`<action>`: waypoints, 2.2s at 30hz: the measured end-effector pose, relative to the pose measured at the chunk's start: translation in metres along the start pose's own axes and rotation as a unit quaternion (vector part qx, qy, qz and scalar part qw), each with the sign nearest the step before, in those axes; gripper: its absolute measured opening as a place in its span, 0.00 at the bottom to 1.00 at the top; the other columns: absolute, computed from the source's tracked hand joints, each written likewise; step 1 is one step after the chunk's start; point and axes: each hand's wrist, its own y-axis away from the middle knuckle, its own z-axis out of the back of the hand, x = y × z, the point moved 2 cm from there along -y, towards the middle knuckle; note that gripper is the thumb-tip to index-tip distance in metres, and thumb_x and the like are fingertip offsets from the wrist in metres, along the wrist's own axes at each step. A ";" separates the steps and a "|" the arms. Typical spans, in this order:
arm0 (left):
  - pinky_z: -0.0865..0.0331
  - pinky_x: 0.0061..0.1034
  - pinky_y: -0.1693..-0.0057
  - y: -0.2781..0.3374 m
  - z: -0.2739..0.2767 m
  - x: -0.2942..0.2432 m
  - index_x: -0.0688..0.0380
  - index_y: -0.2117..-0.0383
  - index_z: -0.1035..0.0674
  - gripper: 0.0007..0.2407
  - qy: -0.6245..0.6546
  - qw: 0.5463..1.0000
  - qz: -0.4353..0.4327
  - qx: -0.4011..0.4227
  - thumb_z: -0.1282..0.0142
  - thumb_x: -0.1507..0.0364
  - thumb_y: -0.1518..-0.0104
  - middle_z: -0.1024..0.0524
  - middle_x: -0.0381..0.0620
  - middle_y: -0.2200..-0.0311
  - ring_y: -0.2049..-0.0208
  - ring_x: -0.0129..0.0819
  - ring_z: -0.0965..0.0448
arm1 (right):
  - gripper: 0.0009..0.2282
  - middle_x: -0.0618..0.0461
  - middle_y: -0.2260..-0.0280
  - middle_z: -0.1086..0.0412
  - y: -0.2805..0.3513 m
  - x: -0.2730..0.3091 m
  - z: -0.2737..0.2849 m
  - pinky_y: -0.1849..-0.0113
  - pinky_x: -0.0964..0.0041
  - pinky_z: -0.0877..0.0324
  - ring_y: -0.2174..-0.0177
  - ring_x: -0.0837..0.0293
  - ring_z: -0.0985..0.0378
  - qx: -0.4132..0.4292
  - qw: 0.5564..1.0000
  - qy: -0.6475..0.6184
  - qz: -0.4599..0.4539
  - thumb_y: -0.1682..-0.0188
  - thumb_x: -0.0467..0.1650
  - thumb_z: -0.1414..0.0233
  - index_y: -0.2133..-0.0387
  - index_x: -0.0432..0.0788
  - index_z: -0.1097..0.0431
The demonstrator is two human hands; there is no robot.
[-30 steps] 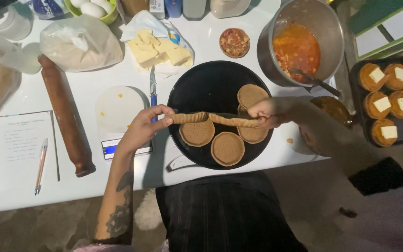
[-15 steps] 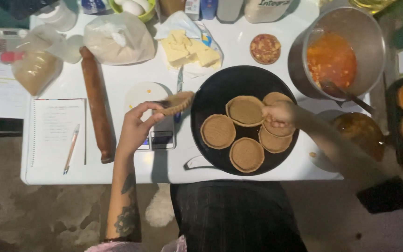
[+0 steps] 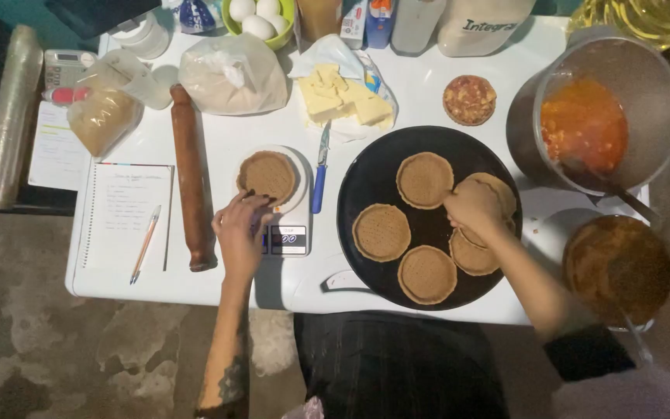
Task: Filling tart shells with a savory meat and vegetable mixture and topping them with cheese.
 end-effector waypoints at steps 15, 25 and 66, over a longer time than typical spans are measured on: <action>0.43 0.48 0.40 0.124 -0.054 -0.045 0.63 0.51 0.28 0.16 -0.037 0.996 0.038 0.067 0.46 0.64 0.39 0.35 0.51 0.33 0.37 0.49 0.35 | 0.11 0.51 0.77 0.24 0.044 -0.064 0.000 0.66 0.66 0.27 0.76 0.61 0.22 0.029 0.990 -0.123 0.060 0.46 0.34 0.49 0.71 0.39 0.25; 0.40 0.49 0.41 0.116 -0.063 -0.044 0.63 0.60 0.25 0.12 -0.089 0.995 0.013 0.053 0.48 0.64 0.37 0.33 0.57 0.35 0.39 0.54 0.33 | 0.09 0.52 0.76 0.25 0.071 -0.062 0.007 0.68 0.67 0.29 0.75 0.62 0.24 0.000 0.982 -0.158 0.099 0.48 0.34 0.46 0.66 0.40 0.25; 0.26 0.47 0.48 0.006 -0.076 0.111 0.70 0.57 0.25 0.17 -0.094 0.938 0.323 -0.081 0.41 0.62 0.30 0.20 0.68 0.59 0.55 0.58 0.18 | 0.15 0.48 0.72 0.25 0.021 -0.197 0.167 0.66 0.56 0.24 0.72 0.51 0.19 -0.176 0.978 0.108 0.034 0.47 0.43 0.46 0.65 0.44 0.23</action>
